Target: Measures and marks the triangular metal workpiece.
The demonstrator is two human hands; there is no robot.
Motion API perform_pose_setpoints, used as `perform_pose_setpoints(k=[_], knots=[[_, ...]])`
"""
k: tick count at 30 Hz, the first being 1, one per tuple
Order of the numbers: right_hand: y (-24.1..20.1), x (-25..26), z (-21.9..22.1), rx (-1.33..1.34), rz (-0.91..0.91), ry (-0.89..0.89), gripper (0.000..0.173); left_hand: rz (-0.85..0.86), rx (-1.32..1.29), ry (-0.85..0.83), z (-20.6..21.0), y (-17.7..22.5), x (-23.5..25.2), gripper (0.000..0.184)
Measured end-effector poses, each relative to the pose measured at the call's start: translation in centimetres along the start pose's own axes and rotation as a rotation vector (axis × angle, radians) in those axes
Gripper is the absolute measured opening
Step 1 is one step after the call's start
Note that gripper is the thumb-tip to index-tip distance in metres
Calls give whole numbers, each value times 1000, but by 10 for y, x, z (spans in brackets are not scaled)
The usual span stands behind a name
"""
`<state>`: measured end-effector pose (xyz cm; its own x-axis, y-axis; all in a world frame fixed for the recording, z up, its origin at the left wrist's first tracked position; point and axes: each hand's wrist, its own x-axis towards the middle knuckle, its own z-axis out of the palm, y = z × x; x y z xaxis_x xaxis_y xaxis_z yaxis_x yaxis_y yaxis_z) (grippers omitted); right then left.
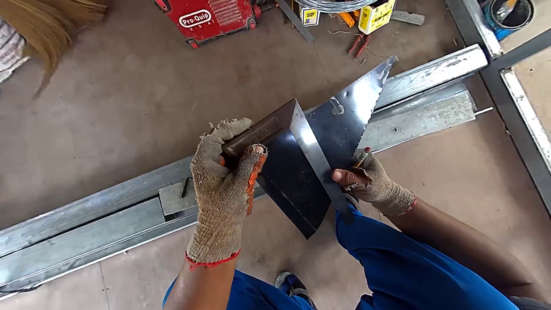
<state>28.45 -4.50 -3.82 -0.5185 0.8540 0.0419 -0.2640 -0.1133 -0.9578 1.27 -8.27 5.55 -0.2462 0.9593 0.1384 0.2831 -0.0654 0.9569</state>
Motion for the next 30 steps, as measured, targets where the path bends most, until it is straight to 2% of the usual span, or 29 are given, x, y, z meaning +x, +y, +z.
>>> perform_pose_setpoints(k=[8, 20, 22, 26, 30], knots=[[0, -11, -3, -17, -159, -18, 24, -13, 14, 4, 5, 43, -14, 38], [-6, -14, -5, -132, -234, 21, 19, 24, 117, -19, 9, 47, -10, 36], [-3, -12, -6, -147, -209, 35, 20, 20, 308, -90, 4, 46, 1, 38], [9, -14, -5, -128, -90, 59, 17, -15, 660, -357, 1, 43, 31, 51], [23, -12, -6, -123, -14, 70, 12, -4, 897, -518, 18, 33, 40, 46]])
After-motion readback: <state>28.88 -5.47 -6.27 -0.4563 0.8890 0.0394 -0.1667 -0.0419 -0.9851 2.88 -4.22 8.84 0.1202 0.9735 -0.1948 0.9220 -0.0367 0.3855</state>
